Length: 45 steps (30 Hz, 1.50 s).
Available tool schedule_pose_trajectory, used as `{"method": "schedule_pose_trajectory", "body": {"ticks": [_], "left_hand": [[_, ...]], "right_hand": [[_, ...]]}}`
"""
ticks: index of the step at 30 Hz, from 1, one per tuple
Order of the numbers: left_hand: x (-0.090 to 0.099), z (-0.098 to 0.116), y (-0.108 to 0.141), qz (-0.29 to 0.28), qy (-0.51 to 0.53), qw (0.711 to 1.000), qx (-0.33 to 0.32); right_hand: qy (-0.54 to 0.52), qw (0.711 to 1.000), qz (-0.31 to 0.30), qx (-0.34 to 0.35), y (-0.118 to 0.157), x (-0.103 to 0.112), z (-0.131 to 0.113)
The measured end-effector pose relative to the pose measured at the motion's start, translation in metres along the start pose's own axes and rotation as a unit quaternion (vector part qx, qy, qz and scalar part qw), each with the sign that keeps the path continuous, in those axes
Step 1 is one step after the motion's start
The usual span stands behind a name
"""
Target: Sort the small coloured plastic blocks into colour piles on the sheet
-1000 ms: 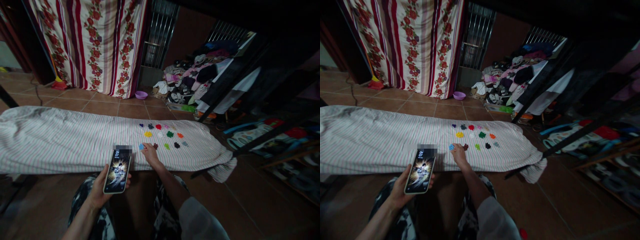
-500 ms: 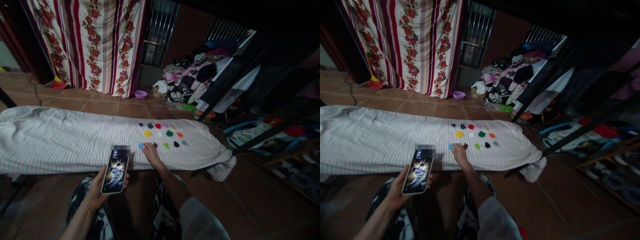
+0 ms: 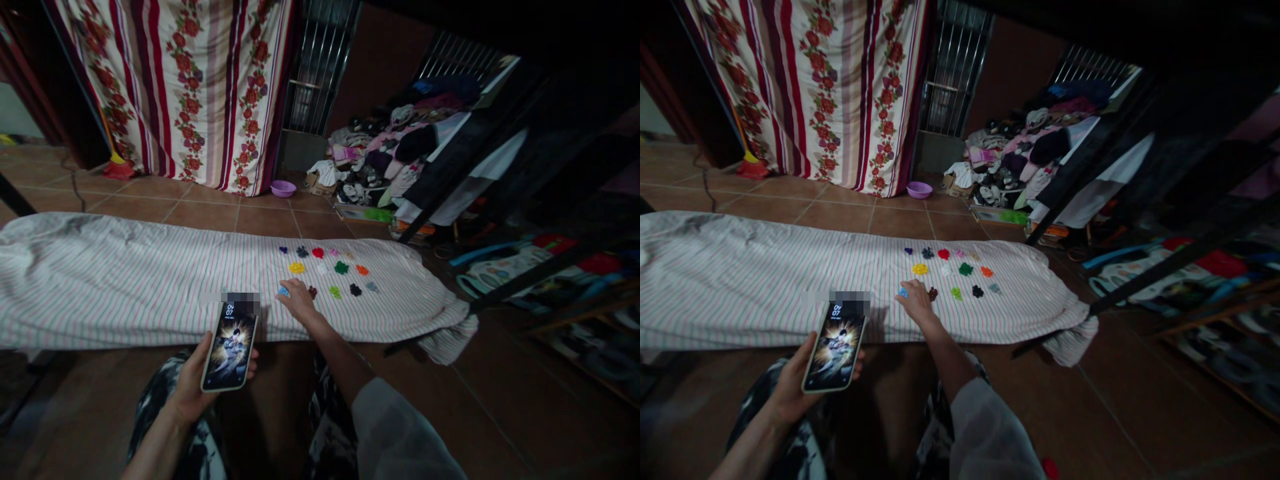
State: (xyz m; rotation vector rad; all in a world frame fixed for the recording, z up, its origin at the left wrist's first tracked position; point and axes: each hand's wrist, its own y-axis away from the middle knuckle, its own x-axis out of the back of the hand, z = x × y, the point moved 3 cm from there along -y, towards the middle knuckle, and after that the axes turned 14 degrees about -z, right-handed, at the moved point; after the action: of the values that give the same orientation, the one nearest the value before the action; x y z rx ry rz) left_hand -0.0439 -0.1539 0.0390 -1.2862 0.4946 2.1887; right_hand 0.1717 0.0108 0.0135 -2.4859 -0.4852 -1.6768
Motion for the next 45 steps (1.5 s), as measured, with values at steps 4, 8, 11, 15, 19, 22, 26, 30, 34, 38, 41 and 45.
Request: {"method": "schedule_pose_trajectory", "body": {"ticks": [4, 8, 11, 15, 19, 22, 26, 30, 34, 38, 41, 45], "left_hand": [[-0.002, 0.001, 0.001, 0.002, -0.002, 1.0, 0.0], [-0.003, 0.001, 0.003, 0.01, -0.005, 1.0, 0.001], [-0.003, 0.002, 0.003, 0.017, -0.01, 1.0, 0.001], [-0.003, 0.002, 0.002, 0.023, -0.012, 1.0, 0.007], [-0.004, 0.002, 0.002, 0.02, -0.005, 1.0, 0.01], [-0.002, 0.0, 0.003, 0.018, -0.006, 1.0, 0.008], [0.0, 0.0, 0.004, 0.009, -0.006, 1.0, 0.002], [0.0, 0.001, 0.004, 0.017, -0.007, 1.0, 0.003], [-0.001, 0.001, 0.005, 0.029, -0.008, 0.999, 0.009], [0.001, 0.001, 0.005, 0.033, -0.004, 0.999, 0.011], [0.002, 0.001, 0.006, 0.024, -0.004, 1.0, 0.008], [0.003, 0.001, 0.005, 0.013, -0.007, 1.0, 0.003]], "right_hand": [[-0.006, 1.0, -0.004, 0.022, -0.004, -0.004, 0.001], [-0.024, 0.999, 0.013, 0.039, -0.004, -0.005, 0.003], [-0.038, 0.998, 0.022, 0.045, -0.003, -0.005, 0.004], [-0.046, 0.997, 0.019, 0.056, -0.001, -0.004, 0.003], [-0.032, 0.998, 0.013, 0.053, -0.002, -0.003, 0.0], [-0.026, 0.998, 0.016, 0.051, -0.001, -0.002, -0.002], [-0.024, 0.998, 0.01, 0.057, 0.0, 0.0, -0.003], [-0.042, 0.997, 0.022, 0.065, -0.001, -0.001, -0.004], [-0.075, 0.992, 0.059, 0.08, 0.001, 0.002, -0.001], [-0.105, 0.981, 0.146, 0.077, 0.013, 0.017, 0.019], [-0.101, 0.978, 0.182, 0.025, 0.026, 0.028, 0.044], [-0.081, 0.983, 0.162, 0.009, 0.039, 0.029, 0.069]]}}
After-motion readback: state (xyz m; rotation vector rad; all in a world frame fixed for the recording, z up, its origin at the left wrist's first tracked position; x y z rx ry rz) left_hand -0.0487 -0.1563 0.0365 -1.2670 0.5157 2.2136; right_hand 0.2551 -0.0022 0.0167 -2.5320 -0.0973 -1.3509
